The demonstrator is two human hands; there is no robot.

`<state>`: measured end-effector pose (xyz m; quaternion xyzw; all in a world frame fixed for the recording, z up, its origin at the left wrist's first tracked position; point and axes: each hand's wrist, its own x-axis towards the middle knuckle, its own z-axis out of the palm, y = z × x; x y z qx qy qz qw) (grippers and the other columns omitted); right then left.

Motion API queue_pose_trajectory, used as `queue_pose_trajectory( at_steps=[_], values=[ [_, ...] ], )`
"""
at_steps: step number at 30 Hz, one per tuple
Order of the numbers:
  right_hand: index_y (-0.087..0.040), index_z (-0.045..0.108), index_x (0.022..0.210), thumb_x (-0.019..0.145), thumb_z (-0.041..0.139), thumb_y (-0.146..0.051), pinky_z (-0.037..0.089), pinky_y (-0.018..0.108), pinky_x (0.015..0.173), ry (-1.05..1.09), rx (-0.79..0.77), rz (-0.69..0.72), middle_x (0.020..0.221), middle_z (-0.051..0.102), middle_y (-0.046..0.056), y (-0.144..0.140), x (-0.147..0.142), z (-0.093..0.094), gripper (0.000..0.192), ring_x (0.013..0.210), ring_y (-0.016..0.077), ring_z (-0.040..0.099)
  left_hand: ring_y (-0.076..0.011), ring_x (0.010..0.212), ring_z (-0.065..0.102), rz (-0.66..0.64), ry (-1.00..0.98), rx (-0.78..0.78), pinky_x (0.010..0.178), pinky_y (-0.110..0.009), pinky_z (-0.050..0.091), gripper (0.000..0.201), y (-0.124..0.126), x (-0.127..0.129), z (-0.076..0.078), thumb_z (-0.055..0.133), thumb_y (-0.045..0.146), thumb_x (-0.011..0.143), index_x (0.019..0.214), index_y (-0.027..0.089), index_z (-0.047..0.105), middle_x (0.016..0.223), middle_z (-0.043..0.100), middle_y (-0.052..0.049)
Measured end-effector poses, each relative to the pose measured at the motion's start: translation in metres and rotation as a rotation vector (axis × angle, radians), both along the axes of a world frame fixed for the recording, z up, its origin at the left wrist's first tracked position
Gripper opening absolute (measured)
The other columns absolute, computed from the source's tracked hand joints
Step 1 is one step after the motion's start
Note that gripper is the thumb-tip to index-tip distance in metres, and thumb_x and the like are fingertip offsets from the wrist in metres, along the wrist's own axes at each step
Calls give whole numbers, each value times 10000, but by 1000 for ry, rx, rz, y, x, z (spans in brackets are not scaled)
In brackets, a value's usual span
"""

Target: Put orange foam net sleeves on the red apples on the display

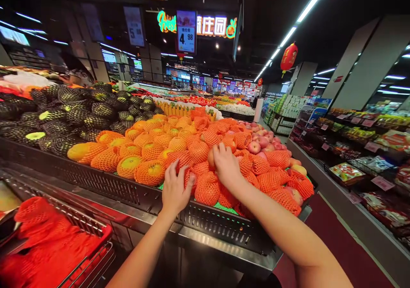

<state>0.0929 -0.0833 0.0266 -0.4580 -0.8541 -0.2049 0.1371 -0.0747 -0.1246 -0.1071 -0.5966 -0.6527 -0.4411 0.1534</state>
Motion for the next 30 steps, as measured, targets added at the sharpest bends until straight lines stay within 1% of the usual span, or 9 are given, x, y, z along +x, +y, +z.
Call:
queue_pose_trajectory(
  at_steps=[4,8,13,18,20,23,25,27,30],
  values=[
    [-131,564,1308,920,413,-6,533,401,886,-87,-49,4,1276,596,179,5,-10,-21,435,1145,318,563,-409,1422,371,1,4,7,1111,-571,432,545,0,0,0,397,531,1002,1310,132,605,1542,402,-228],
    [-138,514,1435,880,404,43,509,442,984,-109,-134,58,1346,578,188,9,2,-28,595,1207,331,557,-396,1421,377,-12,-27,29,1104,-569,441,523,1,1,0,421,541,994,1300,156,599,1536,414,-214],
    [-164,431,1514,712,504,91,490,426,1056,4,-283,227,1436,555,145,20,26,-28,844,1293,298,547,-380,1411,389,-41,-74,73,1124,-567,413,505,0,4,0,452,546,983,1273,164,608,1519,444,-204],
    [-139,489,1433,719,672,-132,457,491,1095,69,-278,407,1445,575,173,41,45,-31,737,1304,341,562,-312,1380,440,-121,-6,262,1157,-519,379,411,-22,-24,-4,432,501,994,1227,217,618,1454,546,-144],
    [-158,546,1342,732,669,-231,505,511,998,66,-203,423,1334,640,164,49,46,-33,627,1182,358,625,-303,1332,487,14,19,380,1144,-508,385,384,-36,-57,-9,440,491,985,1194,223,619,1389,596,-138],
    [-164,569,1247,749,608,-328,534,496,877,53,-110,407,1202,668,149,58,44,-39,526,1053,366,647,-283,1292,519,450,-135,456,1156,-486,364,312,-62,-124,-24,407,398,992,1126,200,608,1312,622,-154],
    [-161,565,1239,737,576,-351,531,500,857,24,-65,388,1174,661,147,62,44,-42,537,1028,378,639,-274,1355,471,781,-375,287,1190,-468,324,308,-80,-169,-38,374,307,993,1194,175,568,1377,573,-173],
    [-170,562,1245,723,560,-362,530,502,846,-7,-47,396,1158,656,141,67,45,-45,556,1009,380,636,-298,1421,402,1018,-625,-65,1191,-483,322,356,-95,-207,-54,376,278,996,1308,164,502,1478,488,-187],
    [-193,539,1276,736,533,-366,530,495,838,-23,-36,452,1154,647,135,76,50,-50,567,1010,372,632,-453,1432,358,1121,-812,-332,1109,-640,361,388,-112,-242,-78,551,264,929,1273,87,520,1499,421,-300]
  ],
)
